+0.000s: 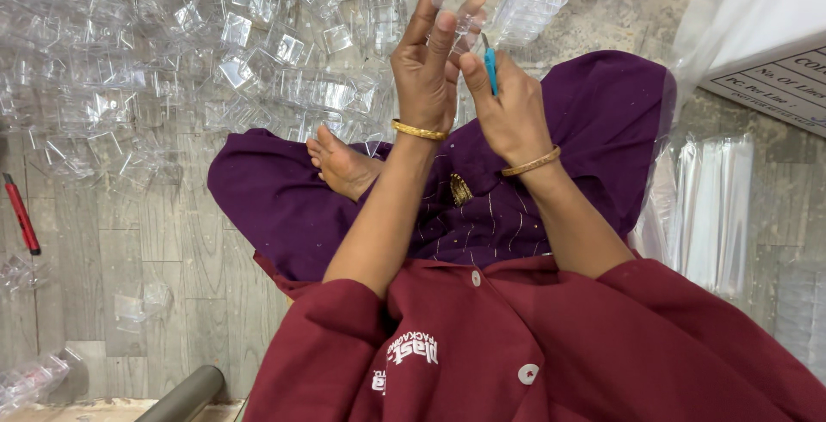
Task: The person sits on the floor and uses a utility knife to trim the edges of small clear plastic boxes, working on one box at a time on their lap and tossing finished boxes onto a large pile of similar boxes beside them.
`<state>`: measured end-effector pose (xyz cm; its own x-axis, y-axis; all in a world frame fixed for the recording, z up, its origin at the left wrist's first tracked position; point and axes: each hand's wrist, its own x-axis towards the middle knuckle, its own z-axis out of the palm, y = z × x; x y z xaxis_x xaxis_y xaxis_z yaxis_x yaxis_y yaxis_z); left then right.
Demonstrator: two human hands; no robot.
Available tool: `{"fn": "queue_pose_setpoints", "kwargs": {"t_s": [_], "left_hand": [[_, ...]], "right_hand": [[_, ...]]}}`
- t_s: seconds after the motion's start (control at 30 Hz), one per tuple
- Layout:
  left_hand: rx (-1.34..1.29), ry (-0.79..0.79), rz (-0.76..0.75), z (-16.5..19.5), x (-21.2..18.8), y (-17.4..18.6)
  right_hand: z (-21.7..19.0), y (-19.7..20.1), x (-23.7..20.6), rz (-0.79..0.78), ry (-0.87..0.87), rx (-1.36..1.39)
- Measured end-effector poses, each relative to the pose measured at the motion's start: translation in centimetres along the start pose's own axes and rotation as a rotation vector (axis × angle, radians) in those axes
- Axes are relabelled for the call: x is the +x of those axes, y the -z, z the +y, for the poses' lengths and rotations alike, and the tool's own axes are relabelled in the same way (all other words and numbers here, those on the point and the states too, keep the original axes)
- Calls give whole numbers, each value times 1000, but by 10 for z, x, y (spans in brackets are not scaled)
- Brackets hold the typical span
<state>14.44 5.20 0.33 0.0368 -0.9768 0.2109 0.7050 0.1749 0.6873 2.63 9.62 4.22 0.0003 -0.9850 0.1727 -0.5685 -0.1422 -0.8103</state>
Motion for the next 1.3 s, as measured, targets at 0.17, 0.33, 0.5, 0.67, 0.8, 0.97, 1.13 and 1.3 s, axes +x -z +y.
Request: {"fn": "queue_pose_setpoints", "kwargs": {"t_s": [0.17,0.33,0.5,0.67,0.8,0.97,1.13,1.3], "left_hand": [[-185,-96,50,-17,-4,-7],[-94,-110,122,-21,-4,-8],[-275,-134,92,-20,-5,-13],[-180,-71,102,-23,-11,-14],[-114,-29,85,-28,-13,-10],[44,-68,-13,-15,-5,6],[386,-122,-154,10,-11,25],[500,-109,-279,11,-16,30]], "right_hand": [[0,-6,0,10,-14,14],[-2,-15,-2,39,-63,43],[4,-16,1,63,7,6],[6,-16,4,79,-17,38],[10,-19,2,106,-33,70],[23,-14,-1,112,54,146],[20,12,4,249,64,278],[7,43,15,-20,305,124]]}}
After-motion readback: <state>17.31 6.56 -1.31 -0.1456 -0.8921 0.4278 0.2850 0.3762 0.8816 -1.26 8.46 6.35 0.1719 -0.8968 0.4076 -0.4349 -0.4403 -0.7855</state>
